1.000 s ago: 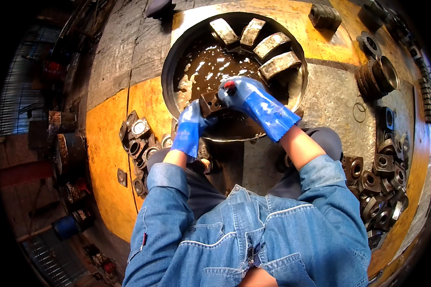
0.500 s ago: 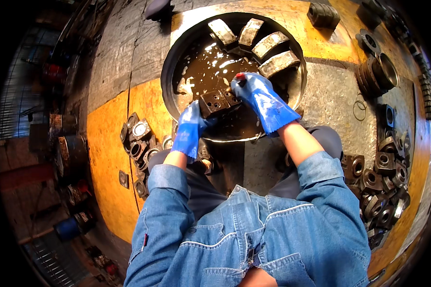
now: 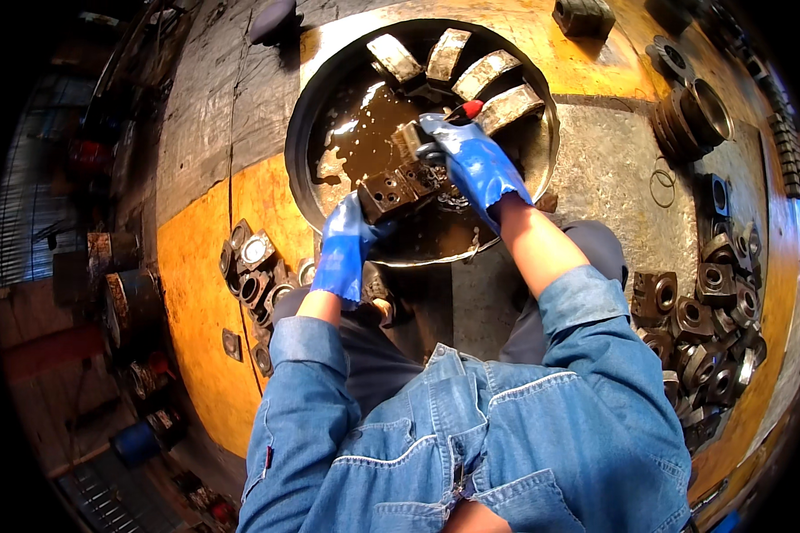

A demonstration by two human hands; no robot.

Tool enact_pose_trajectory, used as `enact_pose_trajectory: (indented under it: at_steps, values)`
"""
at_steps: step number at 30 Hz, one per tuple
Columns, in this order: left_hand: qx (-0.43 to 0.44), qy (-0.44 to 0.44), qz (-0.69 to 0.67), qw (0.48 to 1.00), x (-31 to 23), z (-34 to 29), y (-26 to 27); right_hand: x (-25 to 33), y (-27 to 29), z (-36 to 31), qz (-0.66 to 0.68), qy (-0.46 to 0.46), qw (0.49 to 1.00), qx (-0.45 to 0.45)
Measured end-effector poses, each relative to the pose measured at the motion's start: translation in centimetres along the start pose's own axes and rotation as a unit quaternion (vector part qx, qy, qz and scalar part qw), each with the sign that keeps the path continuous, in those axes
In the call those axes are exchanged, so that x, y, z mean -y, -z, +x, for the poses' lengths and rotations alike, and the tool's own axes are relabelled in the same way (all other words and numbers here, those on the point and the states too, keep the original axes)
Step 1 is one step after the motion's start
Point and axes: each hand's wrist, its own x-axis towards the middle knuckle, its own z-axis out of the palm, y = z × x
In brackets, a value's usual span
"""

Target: The person cleans mechanical parts. They pick up a metal block from a basin of liquid, scrub it with a brush, and rotate the part to clean its different surfaces.

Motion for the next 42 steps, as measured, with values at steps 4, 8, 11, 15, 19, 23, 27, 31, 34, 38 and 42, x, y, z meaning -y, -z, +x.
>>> enact_pose_trajectory:
  at_steps: [4, 8, 11, 15, 19, 23, 27, 31, 34, 38, 42]
  values:
    - [-0.004, 0.001, -0.006, 1.0, 0.8, -0.6, 0.0, 3.9, -1.3, -1.2, -0.027, -0.035, 0.998, 0.05]
    - [-0.002, 0.001, -0.057, 0.998, 0.7, -0.2, -0.2, 3.2, -2.1, 0.0, 0.004, -0.119, 0.991, 0.058]
    - [-0.004, -0.006, -0.093, 0.996, -0.2, -0.3, -0.4, 2.9, -2.2, 0.2, 0.052, -0.195, 0.976, 0.086]
    - [-0.011, -0.031, -0.021, 0.999, 2.2, 0.0, -0.7, 4.7, -2.3, -1.5, 0.0, -0.219, 0.968, 0.12]
    - [0.004, -0.054, -0.122, 0.991, 1.7, 0.9, -1.3, 3.7, -1.6, -1.7, -0.107, -0.197, 0.965, 0.133]
    - [0.008, -0.019, -0.204, 0.979, 0.7, -0.2, -0.6, 2.0, -0.5, -1.7, -0.068, -0.206, 0.97, 0.105]
    - [-0.007, -0.038, -0.007, 0.999, 1.0, -0.8, 0.4, -2.3, 0.9, 0.6, -0.149, -0.254, 0.955, 0.043]
    - [-0.014, 0.025, 0.084, 0.996, 1.0, -0.5, -0.1, -10.5, -2.3, 3.3, -0.224, -0.217, 0.949, 0.042]
    - [-0.003, -0.002, 0.075, 0.997, -3.4, 1.8, -0.2, -16.5, -0.6, 6.3, -0.132, -0.06, 0.989, -0.034]
    - [0.008, 0.037, 0.038, 0.999, 1.7, -1.6, 0.7, -2.6, -3.6, 1.3, 0.126, -0.02, 0.992, 0.019]
    - [-0.006, -0.005, 0.002, 1.0, -1.7, -1.4, 1.5, 2.0, -1.5, -1.0, -0.017, 0.007, 0.998, 0.066]
